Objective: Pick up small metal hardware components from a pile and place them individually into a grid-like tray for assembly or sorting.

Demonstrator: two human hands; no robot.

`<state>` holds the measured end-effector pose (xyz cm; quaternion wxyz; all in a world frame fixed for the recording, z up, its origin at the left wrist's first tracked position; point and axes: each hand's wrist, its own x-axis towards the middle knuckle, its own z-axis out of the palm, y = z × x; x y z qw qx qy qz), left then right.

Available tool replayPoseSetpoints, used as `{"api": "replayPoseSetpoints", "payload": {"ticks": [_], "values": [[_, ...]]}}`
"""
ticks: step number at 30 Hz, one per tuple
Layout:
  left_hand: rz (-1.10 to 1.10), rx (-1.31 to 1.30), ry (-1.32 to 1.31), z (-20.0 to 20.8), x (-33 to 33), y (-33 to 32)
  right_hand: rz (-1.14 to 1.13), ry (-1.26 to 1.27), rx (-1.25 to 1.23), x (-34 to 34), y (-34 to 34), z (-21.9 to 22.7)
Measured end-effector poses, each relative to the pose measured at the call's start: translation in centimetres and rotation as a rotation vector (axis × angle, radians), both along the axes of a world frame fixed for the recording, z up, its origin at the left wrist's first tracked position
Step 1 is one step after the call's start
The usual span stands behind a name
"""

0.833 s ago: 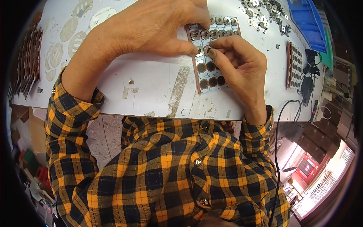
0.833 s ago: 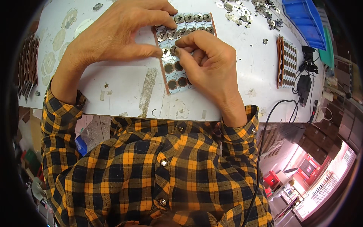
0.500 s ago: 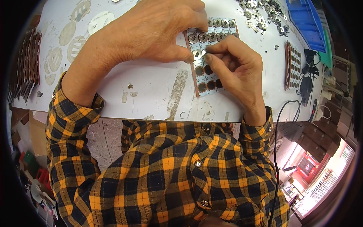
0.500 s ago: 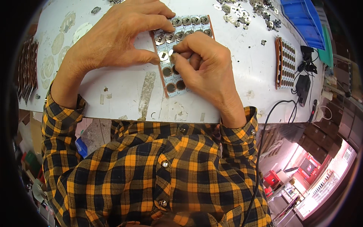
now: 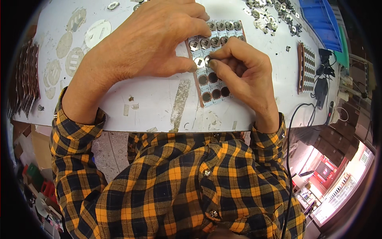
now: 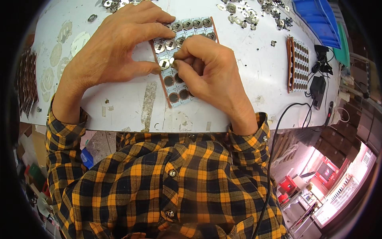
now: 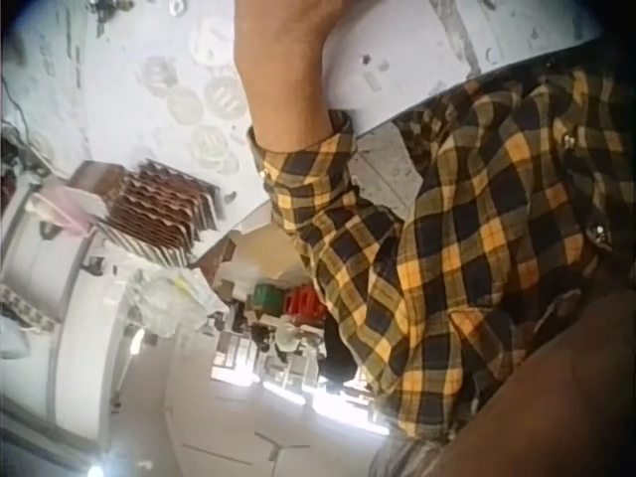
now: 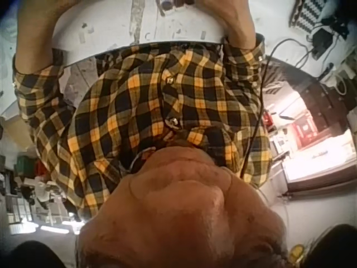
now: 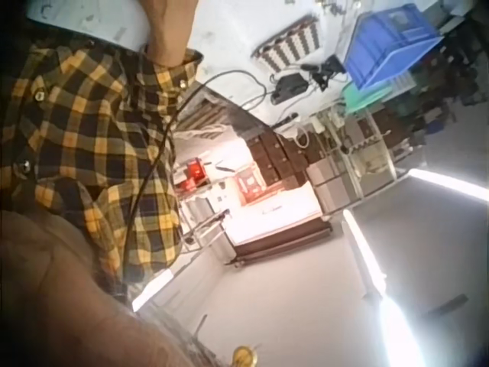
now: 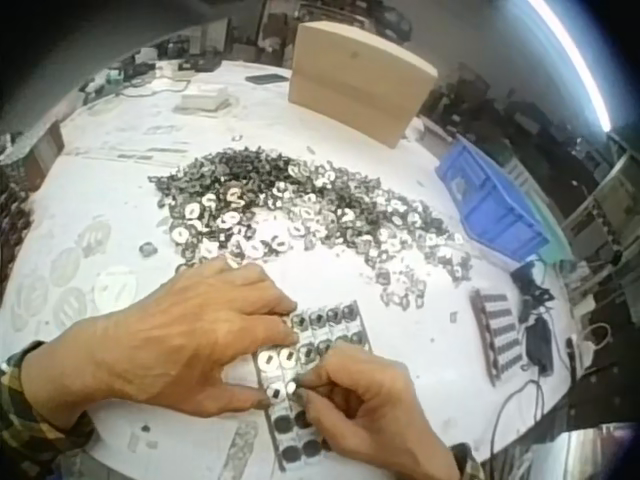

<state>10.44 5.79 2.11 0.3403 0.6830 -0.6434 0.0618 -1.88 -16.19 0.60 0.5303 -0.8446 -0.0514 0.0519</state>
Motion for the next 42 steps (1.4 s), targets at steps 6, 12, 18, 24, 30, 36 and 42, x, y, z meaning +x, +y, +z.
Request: {"api": "replayPoseSetpoints", "payload": {"ticks": [6, 12, 18, 24, 30, 36, 42], "values": [[0.188, 0.189, 0.088, -0.4, -1.5, 0.4, 0.006, -0.237, -0.172, -0.9, 0.5, 0.2], [0.265, 0.285, 0.161, 0.2, -2.0, 1.1, -0.39, -0.475, -0.413, -0.4, -5.9, 0.9], [0.234, 0.247, 0.105, -0.2, -1.4, 0.9, -0.436, -0.385, -0.771, 0.2, -15.0, -0.2], [0.223, 0.204, 0.101, -0.1, -1.5, 0.0, -0.427, -0.212, -0.264, -0.5, -10.2, 1.4], [0.196, 0.181, 0.058, 0.2, -1.8, -0.1, -0.077, -0.174, -0.125, -1.3, -1.2, 2.0], [0.292, 0.164, -0.013, -0.3, -2.7, -0.4, -0.161, 0.02, 0.001, -1.1, -0.4, 1.5], [0.283, 0.159, -0.001, -0.4, -2.6, -0.4, -0.087, 0.006, -0.055, -0.8, -0.8, 1.6]]}}
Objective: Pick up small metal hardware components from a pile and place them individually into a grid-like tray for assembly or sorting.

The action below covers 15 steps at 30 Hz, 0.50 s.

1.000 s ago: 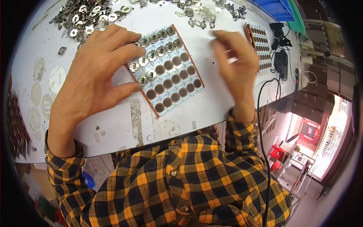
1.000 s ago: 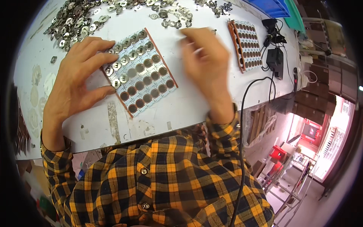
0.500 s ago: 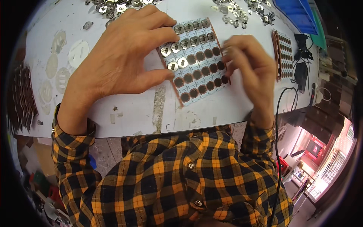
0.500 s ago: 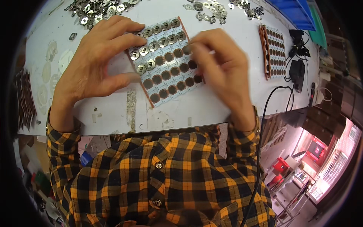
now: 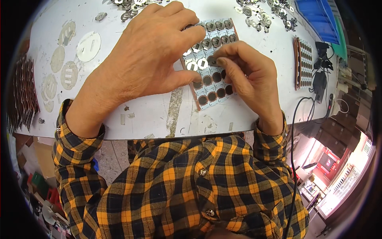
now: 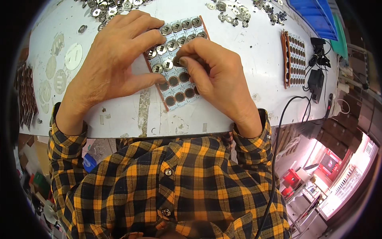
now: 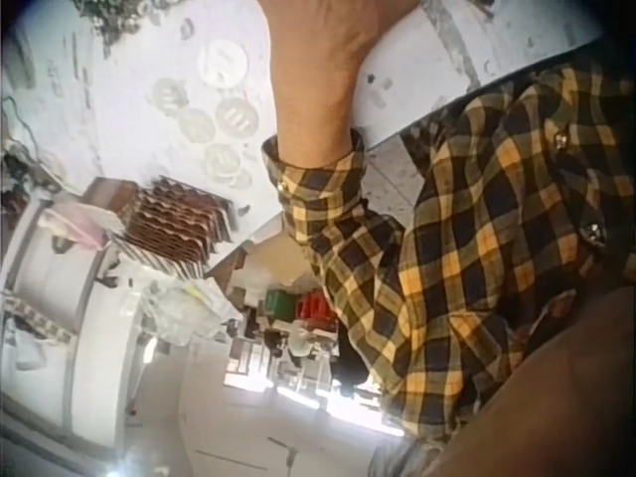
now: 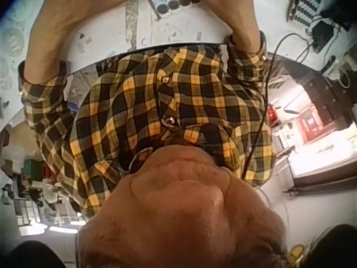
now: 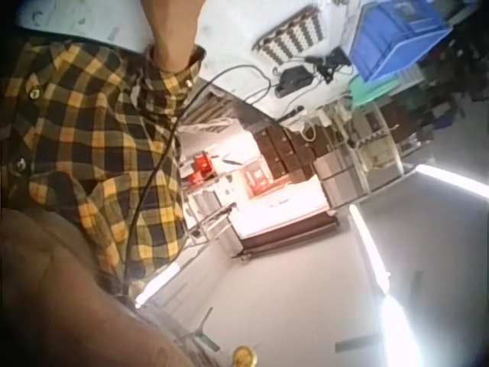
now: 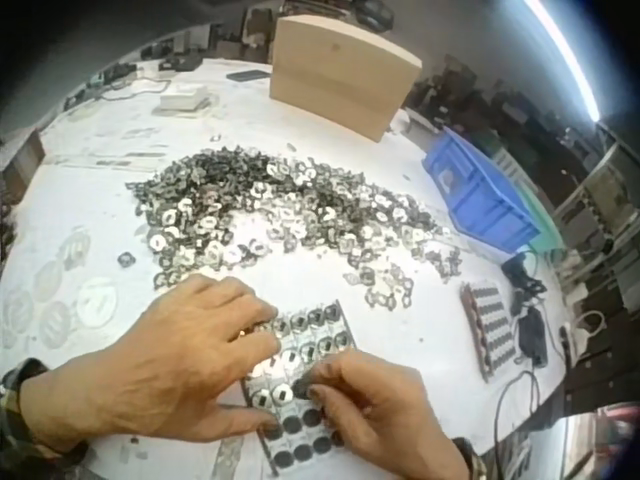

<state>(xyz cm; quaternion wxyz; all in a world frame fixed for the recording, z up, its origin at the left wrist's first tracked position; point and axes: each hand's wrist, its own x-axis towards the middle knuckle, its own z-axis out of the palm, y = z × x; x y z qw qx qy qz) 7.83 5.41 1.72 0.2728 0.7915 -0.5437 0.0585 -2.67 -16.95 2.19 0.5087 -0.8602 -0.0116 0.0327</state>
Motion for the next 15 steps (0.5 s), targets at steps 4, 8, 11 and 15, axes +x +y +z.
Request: {"api": "replayPoseSetpoints", "payload": {"ticks": [4, 8, 11, 15], "values": [[0.007, 0.004, 0.006, 0.0, -0.2, 0.0, 0.185, -0.155, -0.239, 0.7, -0.6, 0.4], [0.034, 0.011, -0.012, -0.1, -0.3, -0.3, 0.217, -0.176, -0.273, 1.5, -1.0, 0.9], [0.068, 0.011, -0.004, 0.0, -0.9, -0.4, 0.274, -0.2, -0.294, 1.7, -0.6, 0.8], [0.086, 0.025, 0.013, -0.3, -1.1, -0.6, 0.295, -0.219, -0.325, 1.5, -0.3, 0.8]]}}
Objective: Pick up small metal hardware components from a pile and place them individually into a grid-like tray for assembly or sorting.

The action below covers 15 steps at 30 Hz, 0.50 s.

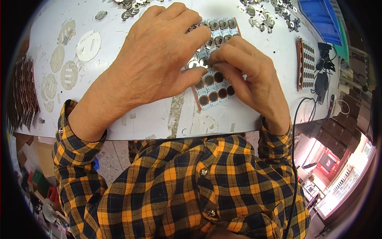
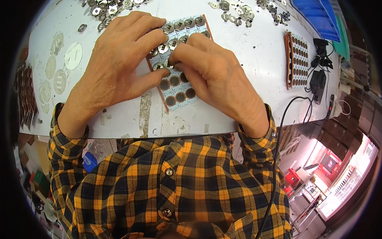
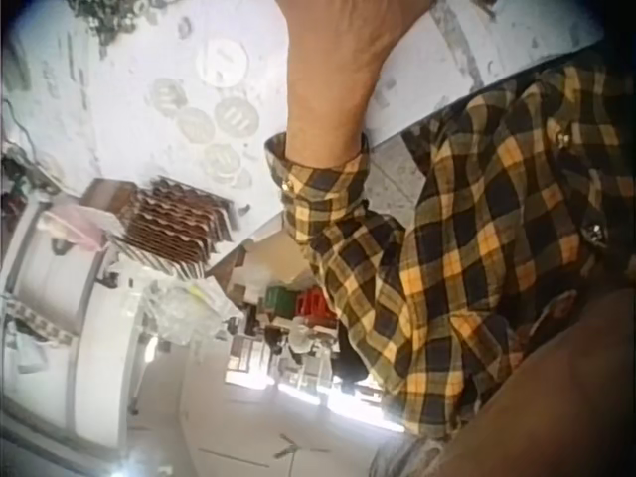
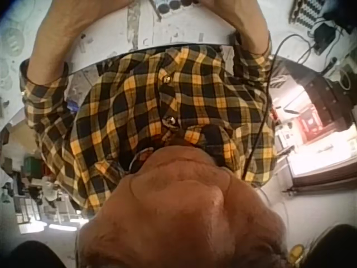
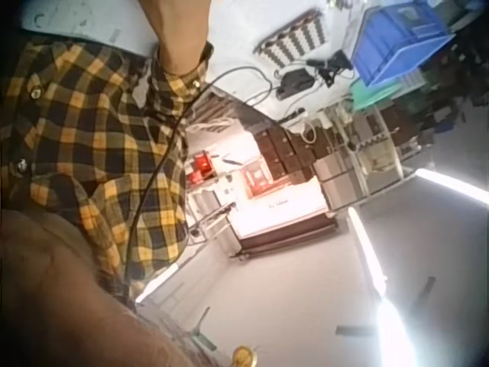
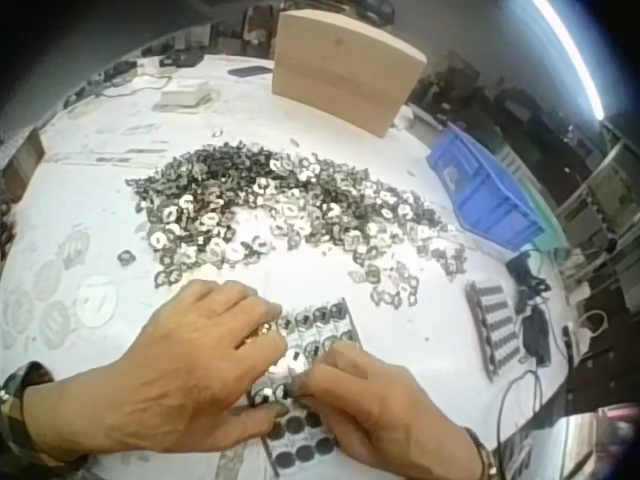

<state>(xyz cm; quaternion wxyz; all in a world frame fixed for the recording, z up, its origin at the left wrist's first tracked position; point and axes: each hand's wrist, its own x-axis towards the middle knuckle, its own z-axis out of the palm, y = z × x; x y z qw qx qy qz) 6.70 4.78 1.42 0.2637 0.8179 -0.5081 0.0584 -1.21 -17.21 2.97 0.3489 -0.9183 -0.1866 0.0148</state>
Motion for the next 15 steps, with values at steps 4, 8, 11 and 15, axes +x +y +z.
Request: {"api": "replayPoseSetpoints", "payload": {"ticks": [4, 8, 11, 15], "values": [[0.036, -0.027, -0.018, 0.1, -0.3, -0.4, -0.203, -0.027, 0.133, -0.8, 0.5, -1.1], [0.046, -0.028, -0.033, 0.0, -0.5, -0.3, -0.293, 0.185, 0.244, -1.0, 0.2, -0.8], [0.054, -0.028, -0.037, -0.1, -0.5, -0.2, -0.206, 0.167, 0.201, -0.4, -0.1, -0.7], [0.062, -0.014, -0.024, -0.1, -0.6, -0.2, -0.122, 0.11, 0.15, 0.1, -0.1, -0.7]]}}
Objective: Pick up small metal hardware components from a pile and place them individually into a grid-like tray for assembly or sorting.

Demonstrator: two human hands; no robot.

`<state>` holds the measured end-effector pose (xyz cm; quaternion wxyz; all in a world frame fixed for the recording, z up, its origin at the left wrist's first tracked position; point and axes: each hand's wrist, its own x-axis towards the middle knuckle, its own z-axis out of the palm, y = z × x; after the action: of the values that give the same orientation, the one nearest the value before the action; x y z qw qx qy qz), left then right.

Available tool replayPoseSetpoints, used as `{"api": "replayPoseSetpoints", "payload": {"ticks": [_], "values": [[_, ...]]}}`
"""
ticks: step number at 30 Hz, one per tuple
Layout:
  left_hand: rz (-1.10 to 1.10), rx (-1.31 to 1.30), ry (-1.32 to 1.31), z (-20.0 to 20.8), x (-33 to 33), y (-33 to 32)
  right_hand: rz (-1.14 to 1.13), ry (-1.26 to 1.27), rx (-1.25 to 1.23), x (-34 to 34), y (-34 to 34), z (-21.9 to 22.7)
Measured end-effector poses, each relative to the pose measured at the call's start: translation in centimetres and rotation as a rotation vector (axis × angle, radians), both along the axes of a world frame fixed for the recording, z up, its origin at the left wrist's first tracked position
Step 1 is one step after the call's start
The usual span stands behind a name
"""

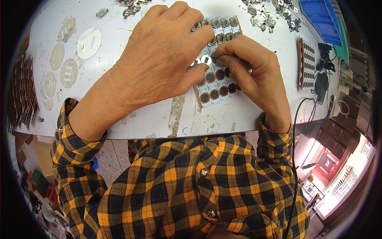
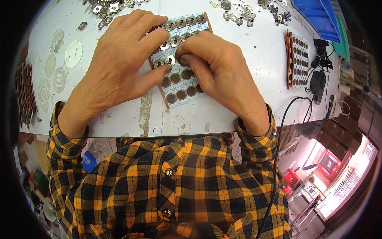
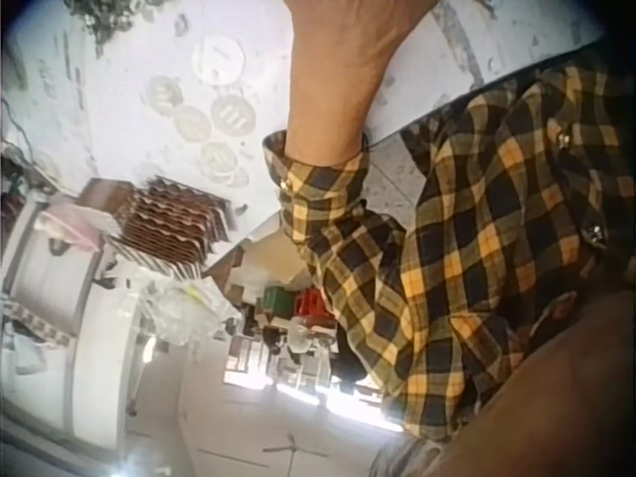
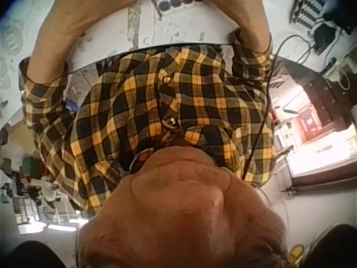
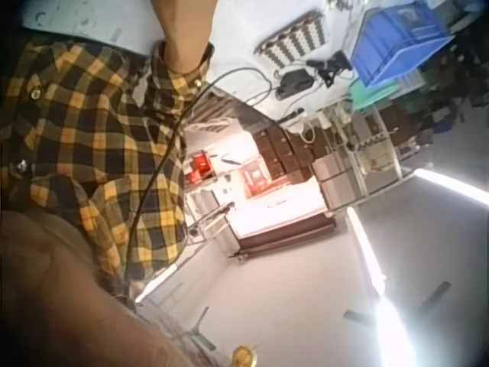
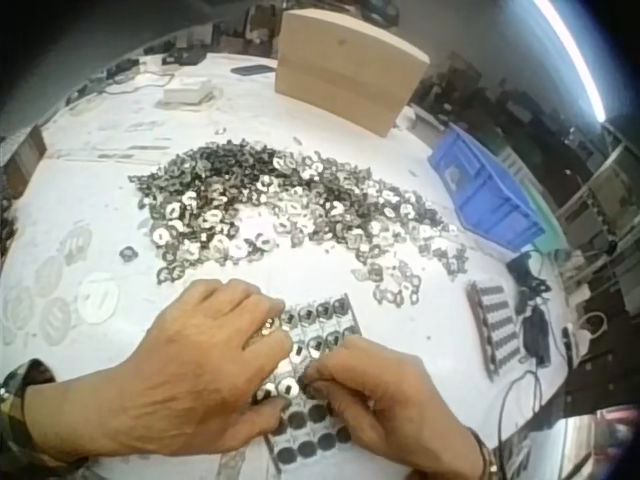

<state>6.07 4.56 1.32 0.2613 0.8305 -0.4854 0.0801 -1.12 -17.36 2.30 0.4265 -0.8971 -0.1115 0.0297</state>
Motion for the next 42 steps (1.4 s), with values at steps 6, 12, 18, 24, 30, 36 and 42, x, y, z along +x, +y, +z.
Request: {"api": "replayPoseSetpoints", "payload": {"ticks": [6, 12, 18, 24, 30, 36, 42], "values": [[0.006, -0.007, -0.015, -0.2, -0.1, -0.2, -0.007, -0.061, -0.05, -0.1, 0.3, -0.2], [0.004, -0.001, -0.018, -0.1, -0.1, -0.1, -0.171, -0.078, 0.09, -1.2, 1.2, -1.5], [-0.004, -0.004, -0.035, -0.3, 0.0, -0.1, -0.175, -0.119, 0.089, -1.6, 1.1, -1.6], [-0.023, 0.02, 0.025, 0.2, 0.2, 0.2, -0.177, -0.073, 0.07, -1.8, 0.9, -1.2], [-0.046, 0.02, 0.035, 0.5, 0.2, 0.3, -0.234, 0.023, 0.055, -1.9, 1.2, -0.9], [-0.025, 0.095, 0.111, 0.4, -0.2, 0.4, -0.196, 0.051, 0.117, -1.8, 0.5, -1.1], [-0.018, 0.08, 0.069, 0.5, -0.5, 0.6, -0.318, -0.172, 0.027, 0.2, -2.4, -1.5]]}}
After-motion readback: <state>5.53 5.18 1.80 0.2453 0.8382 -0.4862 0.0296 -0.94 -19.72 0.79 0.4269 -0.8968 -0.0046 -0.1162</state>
